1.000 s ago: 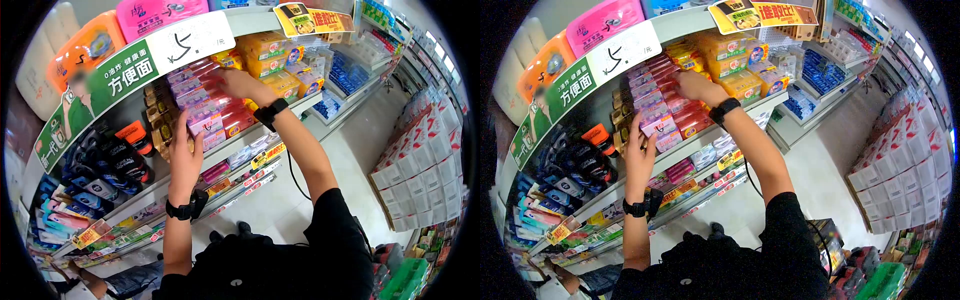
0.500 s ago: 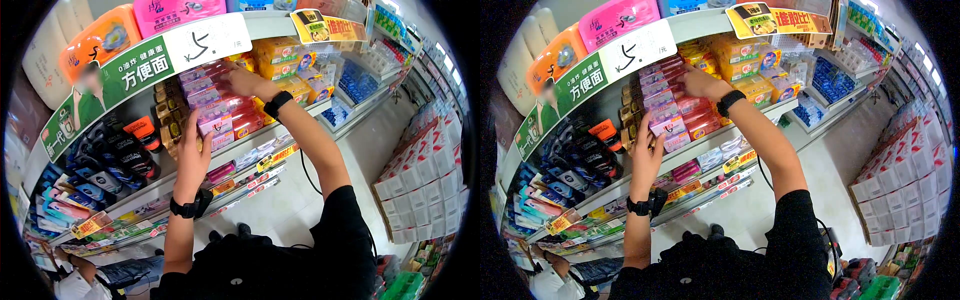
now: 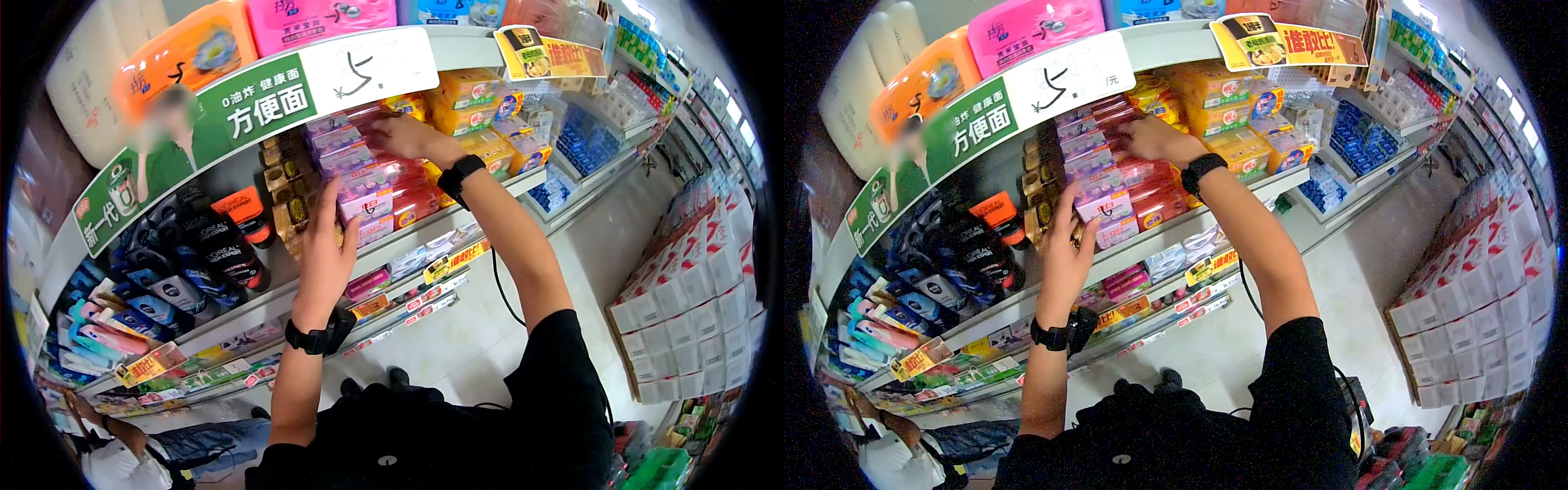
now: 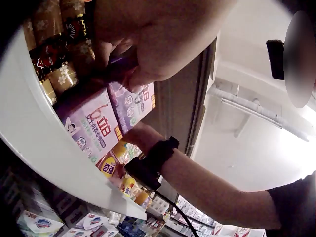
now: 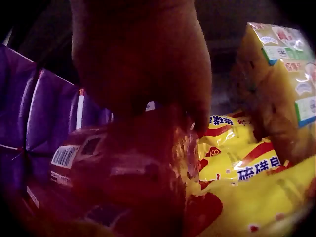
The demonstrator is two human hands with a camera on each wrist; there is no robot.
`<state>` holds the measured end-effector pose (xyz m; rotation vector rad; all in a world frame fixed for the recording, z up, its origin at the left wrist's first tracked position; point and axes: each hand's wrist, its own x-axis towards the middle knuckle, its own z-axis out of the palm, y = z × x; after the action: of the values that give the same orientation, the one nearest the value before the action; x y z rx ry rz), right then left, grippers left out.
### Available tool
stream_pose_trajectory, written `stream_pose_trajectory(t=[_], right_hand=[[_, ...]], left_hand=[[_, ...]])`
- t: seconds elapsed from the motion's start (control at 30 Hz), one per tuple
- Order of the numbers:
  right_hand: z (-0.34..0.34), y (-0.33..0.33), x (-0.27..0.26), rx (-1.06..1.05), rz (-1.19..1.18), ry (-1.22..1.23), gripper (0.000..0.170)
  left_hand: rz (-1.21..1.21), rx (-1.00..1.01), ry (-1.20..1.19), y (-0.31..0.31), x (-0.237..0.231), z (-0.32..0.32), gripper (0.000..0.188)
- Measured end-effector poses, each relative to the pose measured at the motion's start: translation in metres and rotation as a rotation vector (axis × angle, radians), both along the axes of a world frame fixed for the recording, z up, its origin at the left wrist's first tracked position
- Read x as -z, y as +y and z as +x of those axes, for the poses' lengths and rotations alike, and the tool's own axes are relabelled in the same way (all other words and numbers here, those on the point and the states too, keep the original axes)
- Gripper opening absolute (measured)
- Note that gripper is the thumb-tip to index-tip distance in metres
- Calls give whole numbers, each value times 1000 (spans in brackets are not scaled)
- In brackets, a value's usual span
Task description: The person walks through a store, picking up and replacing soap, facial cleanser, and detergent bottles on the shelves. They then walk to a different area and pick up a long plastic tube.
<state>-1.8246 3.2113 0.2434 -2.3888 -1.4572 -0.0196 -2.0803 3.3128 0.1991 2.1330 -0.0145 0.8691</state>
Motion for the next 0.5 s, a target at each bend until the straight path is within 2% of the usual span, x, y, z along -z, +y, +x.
stream_pose_trajectory(t=[0.1,0.2,0.3,0.33,0.43,0.5], right_hand=[[-6,3,-2,52,-52,27,45],[5,-4,16,-125,216,-31,43],[9,-15,24,-36,377,-250,42],[-13,-20,10,-21,504,-263,37],[-56,-36,-16,86,601,-107,33],[-80,-40,-20,50,697,-125,29]], left_hand=[[-5,-1,13,1,1,0,56],[47,-27,-21,0,0,0,57],[55,-20,-35,3,2,2,57],[35,-7,-23,3,1,2,55],[39,24,-36,5,2,1,59],[103,-14,-63,4,3,0,63]])
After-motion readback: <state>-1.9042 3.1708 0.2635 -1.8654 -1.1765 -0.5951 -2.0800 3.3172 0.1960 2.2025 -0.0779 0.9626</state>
